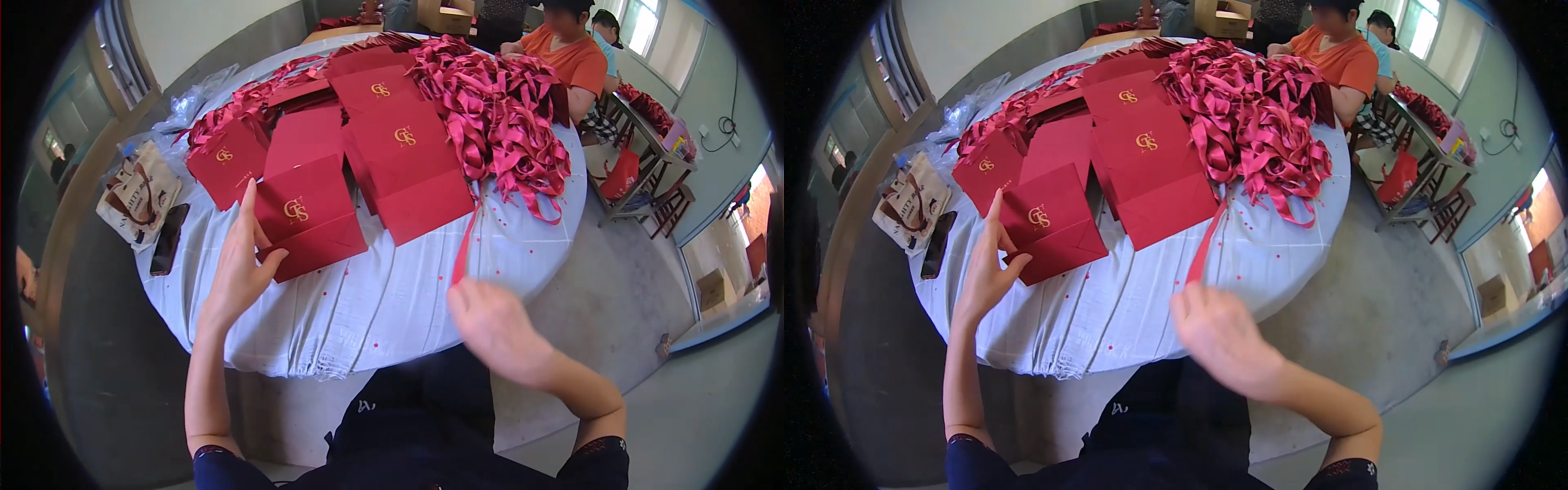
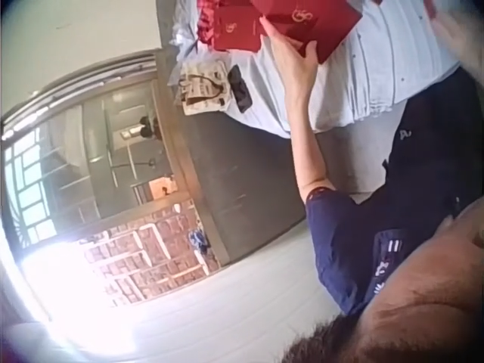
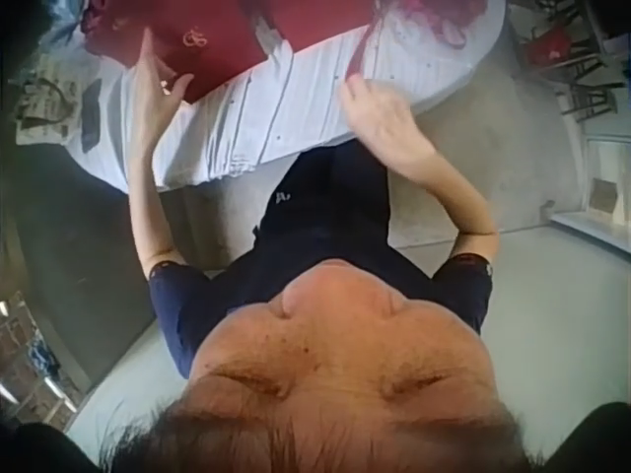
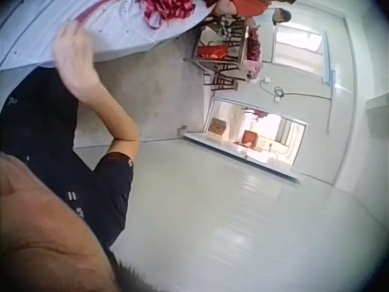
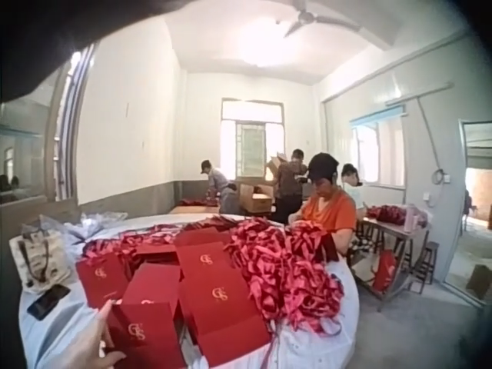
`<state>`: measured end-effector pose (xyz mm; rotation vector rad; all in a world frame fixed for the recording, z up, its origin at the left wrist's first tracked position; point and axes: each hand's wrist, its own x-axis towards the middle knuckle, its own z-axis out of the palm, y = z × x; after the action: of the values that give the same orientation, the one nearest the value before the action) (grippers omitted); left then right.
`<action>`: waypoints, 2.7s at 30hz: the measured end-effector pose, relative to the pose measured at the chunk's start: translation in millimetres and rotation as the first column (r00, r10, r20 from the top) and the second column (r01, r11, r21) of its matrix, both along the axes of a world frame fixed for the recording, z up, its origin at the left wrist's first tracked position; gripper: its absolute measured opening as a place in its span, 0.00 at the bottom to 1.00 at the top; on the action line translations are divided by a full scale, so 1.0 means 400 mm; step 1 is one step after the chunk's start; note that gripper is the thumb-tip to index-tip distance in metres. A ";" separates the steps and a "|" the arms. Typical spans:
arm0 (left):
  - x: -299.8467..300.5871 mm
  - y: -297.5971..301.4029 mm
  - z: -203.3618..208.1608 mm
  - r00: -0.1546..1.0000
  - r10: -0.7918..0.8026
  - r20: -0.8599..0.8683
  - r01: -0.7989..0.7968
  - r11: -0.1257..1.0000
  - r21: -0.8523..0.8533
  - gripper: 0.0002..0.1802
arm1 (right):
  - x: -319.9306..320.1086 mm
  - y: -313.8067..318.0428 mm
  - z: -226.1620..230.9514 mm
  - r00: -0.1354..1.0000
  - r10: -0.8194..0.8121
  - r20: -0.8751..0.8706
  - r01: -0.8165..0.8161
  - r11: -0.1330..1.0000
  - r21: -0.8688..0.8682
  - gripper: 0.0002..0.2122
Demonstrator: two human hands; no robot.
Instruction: The person attaches ribbon handles to gift bags by threading ribbons through the bag openings and folding them by hand.
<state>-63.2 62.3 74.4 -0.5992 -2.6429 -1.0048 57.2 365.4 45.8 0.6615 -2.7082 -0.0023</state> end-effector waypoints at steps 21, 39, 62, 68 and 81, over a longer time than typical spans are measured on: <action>0.084 0.050 0.062 0.993 -0.118 0.003 0.118 0.990 -0.079 0.45 | 0.066 -0.002 0.247 0.990 0.105 -0.098 -0.141 0.600 -0.787 0.09; 0.056 0.039 -0.003 0.558 -0.071 -0.827 -0.126 0.978 -0.169 0.22 | -0.120 -0.179 0.120 0.840 0.528 0.120 0.021 0.191 -0.981 0.09; 0.026 0.015 0.101 0.943 -0.304 -0.133 0.317 0.944 0.090 0.08 | -0.152 -0.183 0.120 0.928 0.370 0.041 -0.078 0.301 -0.950 0.16; 0.012 0.093 0.060 0.928 -0.371 -0.031 0.362 0.883 0.299 0.09 | -0.129 -0.161 0.110 0.961 0.274 -0.033 -0.060 0.088 -0.994 0.13; 0.014 0.183 0.037 0.905 -0.426 0.025 0.385 0.840 0.382 0.09 | -0.117 -0.134 0.054 0.991 0.121 0.058 0.028 0.237 -0.971 0.06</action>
<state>-57.8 135.4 89.3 -1.0647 -2.3565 -1.6525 10.5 311.8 67.3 0.2839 -2.0804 1.6795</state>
